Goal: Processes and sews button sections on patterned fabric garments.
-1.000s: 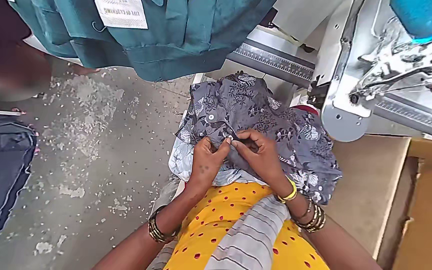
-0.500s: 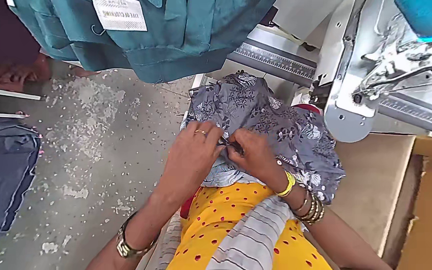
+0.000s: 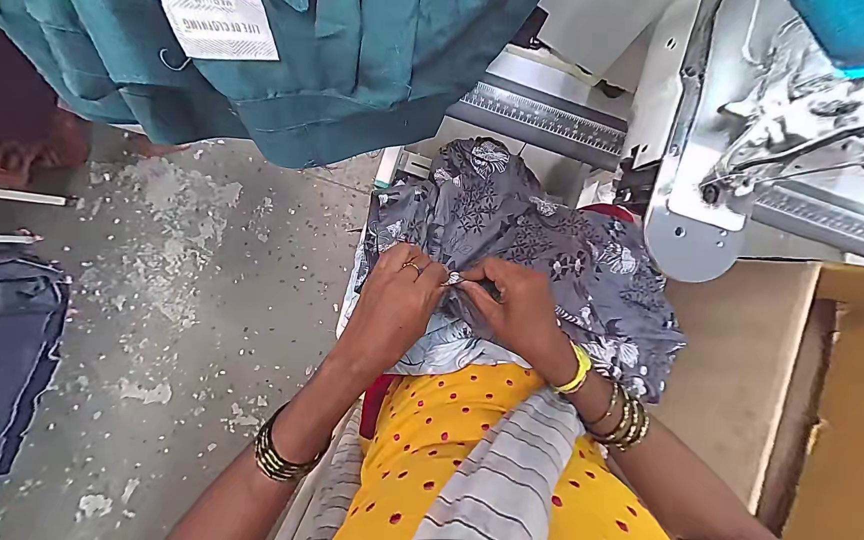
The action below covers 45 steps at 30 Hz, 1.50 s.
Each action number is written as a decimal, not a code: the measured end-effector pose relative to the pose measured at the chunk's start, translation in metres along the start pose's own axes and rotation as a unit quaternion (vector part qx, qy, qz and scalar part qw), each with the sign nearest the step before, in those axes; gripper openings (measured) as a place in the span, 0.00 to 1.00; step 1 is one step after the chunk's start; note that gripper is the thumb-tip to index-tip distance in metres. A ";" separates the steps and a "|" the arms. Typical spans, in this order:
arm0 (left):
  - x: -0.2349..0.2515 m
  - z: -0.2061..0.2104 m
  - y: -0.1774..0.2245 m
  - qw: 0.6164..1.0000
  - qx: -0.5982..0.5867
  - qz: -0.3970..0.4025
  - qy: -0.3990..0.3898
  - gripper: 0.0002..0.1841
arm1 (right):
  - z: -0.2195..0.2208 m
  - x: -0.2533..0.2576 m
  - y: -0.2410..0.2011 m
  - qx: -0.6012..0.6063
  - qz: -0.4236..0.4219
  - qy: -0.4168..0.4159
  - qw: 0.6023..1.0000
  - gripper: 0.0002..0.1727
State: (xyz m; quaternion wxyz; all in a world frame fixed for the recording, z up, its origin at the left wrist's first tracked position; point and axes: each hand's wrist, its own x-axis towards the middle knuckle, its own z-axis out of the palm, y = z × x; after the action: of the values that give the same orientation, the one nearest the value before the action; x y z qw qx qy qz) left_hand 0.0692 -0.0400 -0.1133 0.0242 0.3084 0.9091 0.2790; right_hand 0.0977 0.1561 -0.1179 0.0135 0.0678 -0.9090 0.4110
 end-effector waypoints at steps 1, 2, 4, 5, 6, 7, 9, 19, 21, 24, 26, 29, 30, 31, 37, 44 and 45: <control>-0.001 0.001 0.001 1.000 -0.001 -0.004 0.003 0.09 | 0.002 -0.001 0.000 -0.001 -0.004 0.005 1.000 0.06; -0.003 0.002 0.002 1.000 0.000 -0.006 0.006 0.10 | 0.005 -0.001 -0.001 -0.004 -0.006 0.012 1.000 0.06; -0.007 0.005 0.005 1.000 0.011 0.000 0.011 0.10 | 0.010 -0.003 -0.003 0.002 0.015 0.014 1.000 0.05; -0.009 0.007 0.005 1.000 0.020 0.001 0.015 0.11 | 0.011 -0.005 -0.004 0.009 0.032 0.008 0.999 0.05; -0.010 0.008 0.004 0.999 0.034 0.002 0.018 0.11 | 0.011 -0.006 -0.004 0.018 0.049 -0.002 0.999 0.06; -0.012 0.008 0.003 0.999 0.046 0.000 0.021 0.11 | 0.012 -0.006 -0.004 0.028 0.063 -0.014 0.998 0.07; -0.014 0.010 0.003 0.998 0.058 -0.008 0.028 0.11 | 0.012 -0.006 -0.005 0.030 0.076 -0.033 0.996 0.09; -0.024 -0.013 -0.036 0.986 -0.034 -0.129 0.099 0.19 | 0.014 -0.001 -0.021 -0.109 -0.100 -0.071 0.986 0.12; -0.036 -0.029 -0.069 0.957 -0.049 -0.268 0.096 0.25 | -0.003 -0.016 -0.022 -0.061 -0.146 -0.147 0.976 0.16; -0.051 -0.036 -0.103 0.918 -0.122 -0.378 -0.017 0.26 | -0.025 -0.028 -0.011 -0.008 -0.117 -0.076 0.990 0.17; -0.045 -0.028 -0.101 0.912 -0.164 -0.369 -0.075 0.25 | -0.035 -0.019 -0.002 -0.023 -0.059 -0.025 0.998 0.17; -0.017 -0.013 -0.075 0.912 -0.213 -0.346 -0.064 0.24 | -0.027 -0.002 -0.002 -0.067 -0.045 -0.037 0.996 0.14; -0.007 -0.012 -0.068 0.907 -0.225 -0.350 -0.067 0.24 | -0.019 0.003 -0.006 -0.073 -0.055 -0.055 0.994 0.14; 0.002 -0.011 -0.063 0.900 -0.233 -0.360 -0.075 0.25 | -0.010 0.007 -0.010 -0.074 -0.059 -0.076 0.993 0.15; 0.012 -0.024 -0.055 0.873 -0.354 -0.333 -0.033 0.11 | 0.031 0.014 -0.030 -0.099 -0.067 -0.056 0.991 0.14; 0.000 -0.039 -0.040 0.821 -0.495 -0.285 0.007 0.14 | 0.035 0.032 -0.042 -0.104 -0.168 0.068 0.978 0.10; -0.003 -0.042 -0.039 0.820 -0.503 -0.275 0.007 0.12 | 0.034 0.034 -0.044 -0.106 -0.178 0.078 0.975 0.09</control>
State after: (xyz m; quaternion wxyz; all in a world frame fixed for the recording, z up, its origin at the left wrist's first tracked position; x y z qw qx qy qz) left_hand 0.0411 -0.0881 -0.0985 0.2449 -0.0115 0.6899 0.6812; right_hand 0.0706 0.0981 -0.1052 0.1640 0.1946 -0.9169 0.3075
